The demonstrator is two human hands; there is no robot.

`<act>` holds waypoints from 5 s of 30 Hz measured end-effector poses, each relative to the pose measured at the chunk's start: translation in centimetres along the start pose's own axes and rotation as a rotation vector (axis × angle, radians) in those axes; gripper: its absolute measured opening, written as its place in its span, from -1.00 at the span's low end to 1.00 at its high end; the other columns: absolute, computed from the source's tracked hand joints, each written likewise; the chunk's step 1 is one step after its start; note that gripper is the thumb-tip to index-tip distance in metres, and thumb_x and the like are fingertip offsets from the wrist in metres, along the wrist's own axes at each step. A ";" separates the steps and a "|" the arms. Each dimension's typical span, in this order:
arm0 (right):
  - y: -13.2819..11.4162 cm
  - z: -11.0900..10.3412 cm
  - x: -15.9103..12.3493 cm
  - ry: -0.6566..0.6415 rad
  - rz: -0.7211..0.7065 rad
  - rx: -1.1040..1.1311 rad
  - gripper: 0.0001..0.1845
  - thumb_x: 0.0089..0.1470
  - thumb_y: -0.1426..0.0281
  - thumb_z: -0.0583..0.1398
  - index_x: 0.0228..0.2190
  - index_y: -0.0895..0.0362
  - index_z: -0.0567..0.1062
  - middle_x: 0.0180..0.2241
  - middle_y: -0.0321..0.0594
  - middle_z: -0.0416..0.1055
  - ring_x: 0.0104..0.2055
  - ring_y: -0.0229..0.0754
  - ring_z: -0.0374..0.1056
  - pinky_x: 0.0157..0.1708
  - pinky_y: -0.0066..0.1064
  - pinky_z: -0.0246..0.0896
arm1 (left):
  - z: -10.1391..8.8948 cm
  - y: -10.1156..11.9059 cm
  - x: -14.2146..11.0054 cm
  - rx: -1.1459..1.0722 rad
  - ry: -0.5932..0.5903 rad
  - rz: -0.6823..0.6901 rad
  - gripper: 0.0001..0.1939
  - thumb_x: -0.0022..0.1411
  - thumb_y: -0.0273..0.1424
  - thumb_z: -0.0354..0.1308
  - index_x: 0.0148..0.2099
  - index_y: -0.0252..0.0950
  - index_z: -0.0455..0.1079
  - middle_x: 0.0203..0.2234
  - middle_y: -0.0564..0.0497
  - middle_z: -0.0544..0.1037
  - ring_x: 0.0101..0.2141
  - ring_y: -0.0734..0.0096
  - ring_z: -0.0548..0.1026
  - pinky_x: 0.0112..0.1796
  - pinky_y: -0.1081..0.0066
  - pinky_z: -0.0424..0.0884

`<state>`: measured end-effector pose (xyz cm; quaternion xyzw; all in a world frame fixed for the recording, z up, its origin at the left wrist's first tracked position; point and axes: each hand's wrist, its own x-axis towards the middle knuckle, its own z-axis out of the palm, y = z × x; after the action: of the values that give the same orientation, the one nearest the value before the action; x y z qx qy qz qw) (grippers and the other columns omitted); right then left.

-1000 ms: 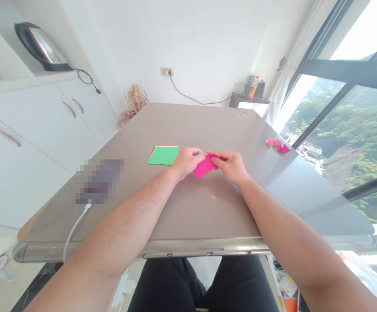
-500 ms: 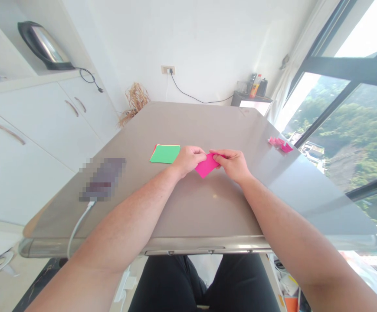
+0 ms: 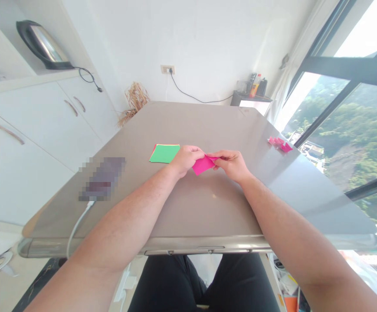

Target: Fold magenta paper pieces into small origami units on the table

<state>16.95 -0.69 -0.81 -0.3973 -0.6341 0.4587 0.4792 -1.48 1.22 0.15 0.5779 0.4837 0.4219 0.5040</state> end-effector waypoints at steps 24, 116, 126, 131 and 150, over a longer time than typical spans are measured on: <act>0.4 -0.2 0.2 -0.040 0.124 0.043 -0.61 -0.16 0.22 0.44 -0.28 0.13 0.55 -0.51 -0.25 0.55 -0.45 -0.17 0.49 -0.33 -0.25 0.47 | -0.1 -0.2 -0.2 0.142 -0.011 0.089 -0.78 0.02 -0.25 0.27 -0.41 -0.33 0.47 -0.56 0.06 0.48 -0.50 0.49 0.38 -0.45 0.46 0.26; -0.5 0.2 -0.1 0.007 0.198 -0.112 -0.84 -0.07 0.32 0.32 -0.53 0.10 0.46 -0.62 -0.30 0.47 -0.50 -0.17 0.47 -0.44 -0.39 0.33 | -0.3 -0.2 -0.4 0.400 -0.105 0.282 -0.70 0.15 -0.15 0.18 -0.40 -0.30 0.47 -0.53 0.05 0.50 -0.49 0.45 0.37 -0.45 0.44 0.24; -0.3 0.4 -0.4 0.028 0.141 -0.278 -0.84 -0.04 0.30 0.27 -0.54 0.10 0.46 -0.61 -0.30 0.45 -0.50 -0.18 0.42 -0.51 -0.41 0.18 | 0.0 -0.6 -0.4 0.302 -0.079 0.259 -0.80 0.08 -0.26 0.24 -0.39 -0.31 0.46 -0.49 0.01 0.53 -0.44 0.43 0.43 -0.42 0.42 0.28; -0.1 0.5 -0.4 0.025 0.129 -0.288 -0.86 -0.06 0.32 0.27 -0.55 0.10 0.44 -0.62 -0.31 0.43 -0.47 -0.14 0.47 -0.52 -0.42 0.16 | 0.0 -0.4 -0.5 0.263 -0.078 0.208 -0.86 0.04 -0.33 0.24 -0.43 -0.31 0.45 -0.51 0.02 0.52 -0.47 0.44 0.41 -0.44 0.41 0.27; -0.3 0.5 -0.3 -0.054 0.192 -0.167 -0.91 -0.06 0.37 0.27 -0.52 0.12 0.49 -0.59 -0.29 0.47 -0.49 -0.20 0.47 -0.43 -0.42 0.34 | -0.3 0.4 -0.7 0.308 -0.151 0.235 -0.89 0.02 -0.37 0.19 -0.48 -0.30 0.42 -0.57 0.08 0.44 -0.51 0.50 0.33 -0.47 0.44 0.21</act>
<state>16.47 -1.14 -0.68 -0.4822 -0.6419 0.4585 0.3810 -1.89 0.55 0.61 0.7307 0.4325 0.3543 0.3919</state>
